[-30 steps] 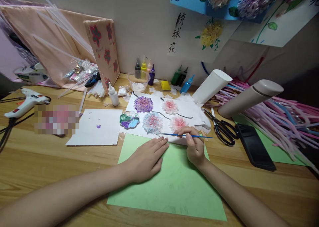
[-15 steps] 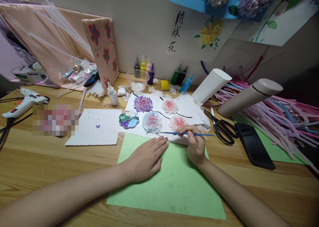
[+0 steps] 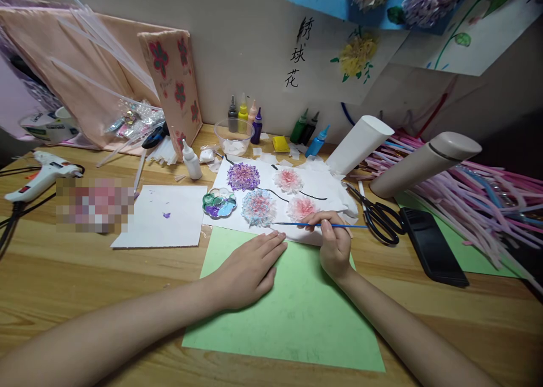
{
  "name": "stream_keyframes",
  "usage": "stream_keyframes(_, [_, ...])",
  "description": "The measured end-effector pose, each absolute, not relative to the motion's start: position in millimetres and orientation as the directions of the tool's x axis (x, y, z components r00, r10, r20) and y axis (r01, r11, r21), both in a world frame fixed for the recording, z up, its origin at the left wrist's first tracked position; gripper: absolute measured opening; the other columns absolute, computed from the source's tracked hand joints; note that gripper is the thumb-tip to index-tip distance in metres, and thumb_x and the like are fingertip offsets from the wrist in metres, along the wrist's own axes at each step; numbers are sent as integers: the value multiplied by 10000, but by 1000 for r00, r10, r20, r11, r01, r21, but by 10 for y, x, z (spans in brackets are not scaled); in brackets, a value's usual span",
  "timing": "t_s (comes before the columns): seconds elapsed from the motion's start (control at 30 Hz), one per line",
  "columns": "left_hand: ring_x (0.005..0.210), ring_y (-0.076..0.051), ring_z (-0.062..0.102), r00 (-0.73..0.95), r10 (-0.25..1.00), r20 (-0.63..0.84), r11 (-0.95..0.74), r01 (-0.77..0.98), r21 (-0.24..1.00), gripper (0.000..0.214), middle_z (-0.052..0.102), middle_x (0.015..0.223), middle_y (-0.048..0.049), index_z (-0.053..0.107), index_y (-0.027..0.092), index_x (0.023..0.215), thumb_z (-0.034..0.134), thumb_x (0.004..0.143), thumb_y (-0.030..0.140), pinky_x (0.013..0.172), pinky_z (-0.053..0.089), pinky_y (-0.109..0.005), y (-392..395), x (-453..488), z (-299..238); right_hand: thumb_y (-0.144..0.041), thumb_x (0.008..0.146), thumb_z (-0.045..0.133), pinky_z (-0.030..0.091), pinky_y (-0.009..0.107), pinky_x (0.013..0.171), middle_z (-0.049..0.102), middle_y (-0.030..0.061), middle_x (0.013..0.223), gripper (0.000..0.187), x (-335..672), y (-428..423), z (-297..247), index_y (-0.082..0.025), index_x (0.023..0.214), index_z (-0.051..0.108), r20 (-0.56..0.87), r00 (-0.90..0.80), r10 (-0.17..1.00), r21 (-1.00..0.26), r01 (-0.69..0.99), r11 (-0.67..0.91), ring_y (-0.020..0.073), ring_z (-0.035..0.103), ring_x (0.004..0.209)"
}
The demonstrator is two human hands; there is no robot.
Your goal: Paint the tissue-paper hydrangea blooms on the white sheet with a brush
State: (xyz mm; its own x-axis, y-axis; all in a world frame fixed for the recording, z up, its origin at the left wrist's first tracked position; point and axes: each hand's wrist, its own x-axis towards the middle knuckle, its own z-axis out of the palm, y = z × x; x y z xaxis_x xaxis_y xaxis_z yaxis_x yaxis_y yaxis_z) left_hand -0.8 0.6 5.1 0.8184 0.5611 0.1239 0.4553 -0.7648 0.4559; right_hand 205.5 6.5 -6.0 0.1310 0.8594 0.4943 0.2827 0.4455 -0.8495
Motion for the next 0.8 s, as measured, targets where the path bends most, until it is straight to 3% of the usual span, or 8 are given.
stream_keyframes(0.43, [1351,-230,311,817,561,132,-763,449,464,494,362,1451,-119,378,115,1363,409,872,153,1118,303,-420,3,-6,59,-263,930,371,440,301,629,570,18,746,244,2054,67,-71,-199,801,567,529,207,823,-837,288,465,148,558,676])
stream_keyframes(0.8, [1361,-226,290,819,558,131,-764,447,465,505,341,1464,-113,362,119,1376,409,875,150,1126,291,-412,2,-8,47,-207,928,361,439,310,638,596,19,734,250,2044,46,-59,-206,804,577,616,95,782,-744,396,538,154,568,688])
